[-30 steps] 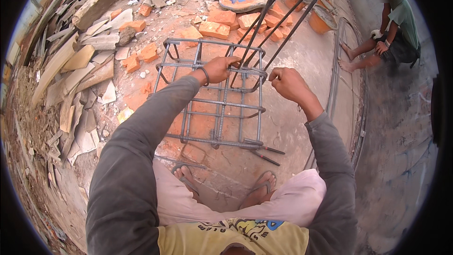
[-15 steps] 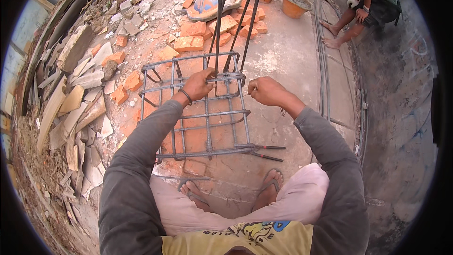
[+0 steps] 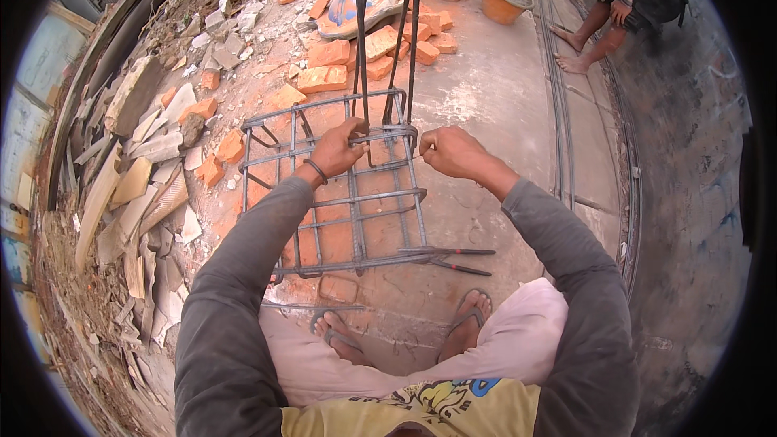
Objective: The person assembles a metal reinforcement cage by hand, using wire to secure the metal rods together and pliers to tighten and cut the wire.
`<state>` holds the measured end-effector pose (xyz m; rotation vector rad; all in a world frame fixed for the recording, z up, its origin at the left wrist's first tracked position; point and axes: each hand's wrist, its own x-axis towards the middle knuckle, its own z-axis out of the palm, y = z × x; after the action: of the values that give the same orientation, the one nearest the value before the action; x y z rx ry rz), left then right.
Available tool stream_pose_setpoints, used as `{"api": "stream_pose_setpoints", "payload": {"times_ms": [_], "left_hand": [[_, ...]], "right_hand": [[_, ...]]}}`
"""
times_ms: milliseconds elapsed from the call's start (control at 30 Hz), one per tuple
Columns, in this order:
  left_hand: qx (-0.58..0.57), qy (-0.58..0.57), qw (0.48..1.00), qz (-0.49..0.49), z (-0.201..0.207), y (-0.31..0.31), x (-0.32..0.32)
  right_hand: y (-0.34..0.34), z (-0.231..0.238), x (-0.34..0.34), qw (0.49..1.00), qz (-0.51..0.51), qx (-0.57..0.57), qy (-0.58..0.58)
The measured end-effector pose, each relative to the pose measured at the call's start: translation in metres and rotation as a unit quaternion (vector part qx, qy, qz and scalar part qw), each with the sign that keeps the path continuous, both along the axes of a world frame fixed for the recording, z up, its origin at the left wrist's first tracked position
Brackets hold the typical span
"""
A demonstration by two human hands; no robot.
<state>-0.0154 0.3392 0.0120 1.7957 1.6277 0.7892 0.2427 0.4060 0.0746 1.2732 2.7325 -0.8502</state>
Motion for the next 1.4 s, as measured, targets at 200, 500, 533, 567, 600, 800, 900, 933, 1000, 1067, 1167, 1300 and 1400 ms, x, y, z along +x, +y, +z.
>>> {"api": "stream_pose_setpoints", "payload": {"times_ms": [200, 500, 533, 567, 600, 800, 900, 933, 1000, 1067, 1167, 1300, 1400], "left_hand": [[0.066, 0.006, 0.994, -0.09, 0.001, -0.005, -0.008], [0.148, 0.121, 0.978, -0.082, -0.011, -0.011, 0.002], [0.171, 0.123, 0.974, -0.08, -0.016, -0.011, -0.001], [0.195, 0.124, 0.97, -0.079, -0.018, -0.009, -0.002], [0.219, 0.126, 0.965, -0.078, -0.02, -0.008, -0.002], [0.14, 0.04, 0.989, -0.02, -0.014, -0.009, 0.003], [0.113, 0.044, 0.992, -0.034, -0.012, -0.009, 0.002], [0.133, 0.055, 0.989, -0.035, -0.014, -0.011, 0.003], [0.174, 0.078, 0.981, -0.041, -0.018, -0.013, 0.003], [0.159, 0.077, 0.983, -0.051, -0.022, -0.012, -0.002], [0.142, 0.079, 0.985, -0.06, -0.022, -0.015, -0.007], [0.122, 0.117, 0.981, -0.091, -0.008, -0.018, -0.004], [0.123, 0.134, 0.977, -0.111, -0.016, -0.017, -0.007]], "right_hand": [[0.0, 0.001, -0.004, 0.999, 0.014, -0.004, 0.035], [-0.002, -0.007, -0.055, 0.99, 0.051, 0.015, 0.127], [-0.002, -0.01, -0.057, 0.987, 0.054, 0.006, 0.152], [-0.003, -0.012, -0.057, 0.986, 0.052, 0.01, 0.161], [-0.005, -0.013, -0.055, 0.984, 0.05, 0.013, 0.169], [-0.031, 0.001, -0.036, 0.842, -0.182, -0.435, 0.261], [-0.054, -0.009, -0.032, 0.717, -0.286, -0.538, 0.338], [-0.058, -0.014, -0.031, 0.685, -0.313, -0.553, 0.356], [-0.058, -0.029, -0.027, 0.669, -0.303, -0.571, 0.366], [-0.057, -0.033, -0.026, 0.679, -0.296, -0.563, 0.367], [-0.055, -0.028, -0.028, 0.714, -0.287, -0.527, 0.361], [-0.055, -0.033, -0.023, 0.727, -0.274, -0.513, 0.364], [-0.059, -0.034, -0.023, 0.721, -0.285, -0.509, 0.373]]}}
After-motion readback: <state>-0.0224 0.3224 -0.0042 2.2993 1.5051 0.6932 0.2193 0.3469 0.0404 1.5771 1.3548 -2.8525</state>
